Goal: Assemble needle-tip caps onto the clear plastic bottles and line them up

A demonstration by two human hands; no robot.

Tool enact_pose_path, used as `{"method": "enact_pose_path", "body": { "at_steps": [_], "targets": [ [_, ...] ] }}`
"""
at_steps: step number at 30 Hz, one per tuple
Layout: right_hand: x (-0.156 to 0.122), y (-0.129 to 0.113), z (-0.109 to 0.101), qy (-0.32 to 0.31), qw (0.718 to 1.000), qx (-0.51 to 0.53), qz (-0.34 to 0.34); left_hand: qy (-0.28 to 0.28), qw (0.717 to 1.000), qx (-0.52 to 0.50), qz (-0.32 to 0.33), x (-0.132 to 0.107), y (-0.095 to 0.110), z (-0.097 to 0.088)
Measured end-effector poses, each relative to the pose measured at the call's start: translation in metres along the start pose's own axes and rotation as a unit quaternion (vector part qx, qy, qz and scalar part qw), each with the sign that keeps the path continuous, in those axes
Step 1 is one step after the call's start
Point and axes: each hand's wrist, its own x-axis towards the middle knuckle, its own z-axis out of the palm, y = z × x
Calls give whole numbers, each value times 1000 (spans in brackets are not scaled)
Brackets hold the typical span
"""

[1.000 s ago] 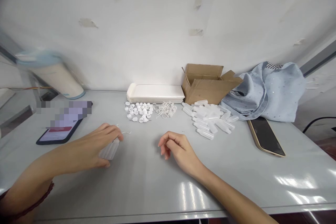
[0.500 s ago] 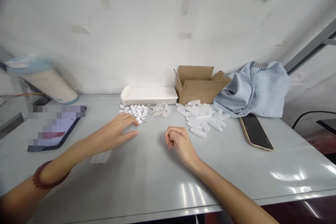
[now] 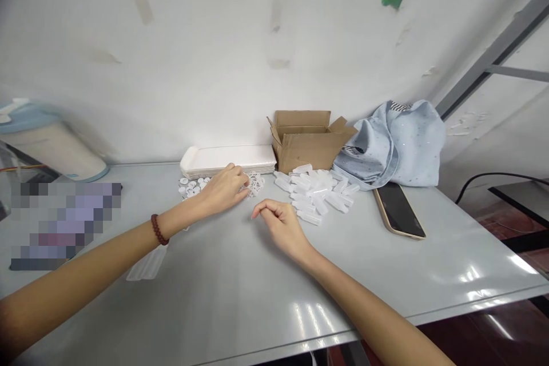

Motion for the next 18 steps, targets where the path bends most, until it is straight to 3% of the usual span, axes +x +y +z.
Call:
{"method": "enact_pose_path", "body": {
  "at_steps": [4, 8, 13, 18],
  "targets": [
    [6, 4, -6, 27, 999, 16, -15, 30, 994, -87, -53, 3, 1, -9],
    [11, 4, -13, 37, 999, 5, -23, 57, 967, -212, -133, -2, -1, -27],
    [12, 3, -16, 54, 998, -1, -18, 69, 926, -320, -189, -27, -2, -45],
    [11, 2, -14, 52, 999, -1, -14, 65, 913, -333, -228, -53, 4, -51]
  ]
}}
